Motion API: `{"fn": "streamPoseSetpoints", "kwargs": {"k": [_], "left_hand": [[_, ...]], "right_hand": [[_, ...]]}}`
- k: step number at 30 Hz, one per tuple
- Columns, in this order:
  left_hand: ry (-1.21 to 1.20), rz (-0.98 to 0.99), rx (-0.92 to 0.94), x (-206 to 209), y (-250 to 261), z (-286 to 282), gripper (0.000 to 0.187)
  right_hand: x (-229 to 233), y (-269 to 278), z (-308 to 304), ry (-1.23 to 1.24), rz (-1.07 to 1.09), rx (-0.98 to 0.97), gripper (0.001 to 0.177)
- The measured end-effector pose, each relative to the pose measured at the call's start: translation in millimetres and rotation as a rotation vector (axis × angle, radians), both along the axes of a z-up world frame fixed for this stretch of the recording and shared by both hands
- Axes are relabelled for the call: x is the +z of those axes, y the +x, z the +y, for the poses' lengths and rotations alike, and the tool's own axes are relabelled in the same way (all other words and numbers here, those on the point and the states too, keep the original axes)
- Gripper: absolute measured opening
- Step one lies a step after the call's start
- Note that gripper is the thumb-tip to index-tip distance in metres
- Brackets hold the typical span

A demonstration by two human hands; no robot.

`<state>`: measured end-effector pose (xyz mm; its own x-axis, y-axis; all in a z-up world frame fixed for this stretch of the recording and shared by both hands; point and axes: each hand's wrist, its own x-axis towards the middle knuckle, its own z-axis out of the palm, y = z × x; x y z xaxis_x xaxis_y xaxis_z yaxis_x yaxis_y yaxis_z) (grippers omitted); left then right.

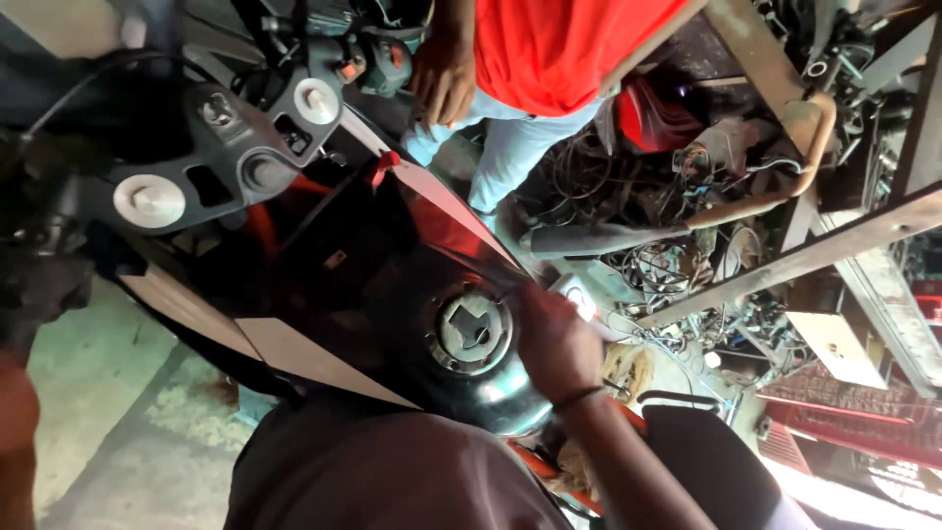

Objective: The person uses a screwdriver to manipulate screws around the gas cap of a motorcycle fuel tank, handling a metal trim ring and a black plastic cover.

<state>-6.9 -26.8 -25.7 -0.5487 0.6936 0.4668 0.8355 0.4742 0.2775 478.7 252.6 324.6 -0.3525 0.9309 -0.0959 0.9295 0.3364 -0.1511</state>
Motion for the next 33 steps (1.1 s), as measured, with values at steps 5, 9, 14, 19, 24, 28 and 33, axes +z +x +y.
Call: {"fn": "streamPoseSetpoints", "kwargs": {"k": [5,9,14,19,24,28,33], "left_hand": [[0.012,0.125,0.074,3,-5,-10,0.025],[0.095,0.102,0.099,-5,-4,3,0.025],[0.137,0.055,0.133,-14,1,0,0.023],[0.035,0.159,0.209,-22,1,8,0.020],[0.082,0.098,0.173,-11,10,12,0.021],[0.074,0.078,0.145,17,17,17,0.021],[0.071,0.049,0.123,51,28,18,0.021]], "right_hand": [[15,14,41,-0.007,0.062,0.448,0.024],[23,19,63,-0.002,-0.009,0.781,0.035],[30,19,84,-0.089,-0.068,0.934,0.052],[23,10,101,-0.047,-0.119,1.140,0.044],[36,-9,118,-0.092,-0.144,1.369,0.051],[40,-22,126,-0.011,-0.250,1.537,0.039],[28,-30,137,-0.070,-0.155,1.638,0.027]]}}
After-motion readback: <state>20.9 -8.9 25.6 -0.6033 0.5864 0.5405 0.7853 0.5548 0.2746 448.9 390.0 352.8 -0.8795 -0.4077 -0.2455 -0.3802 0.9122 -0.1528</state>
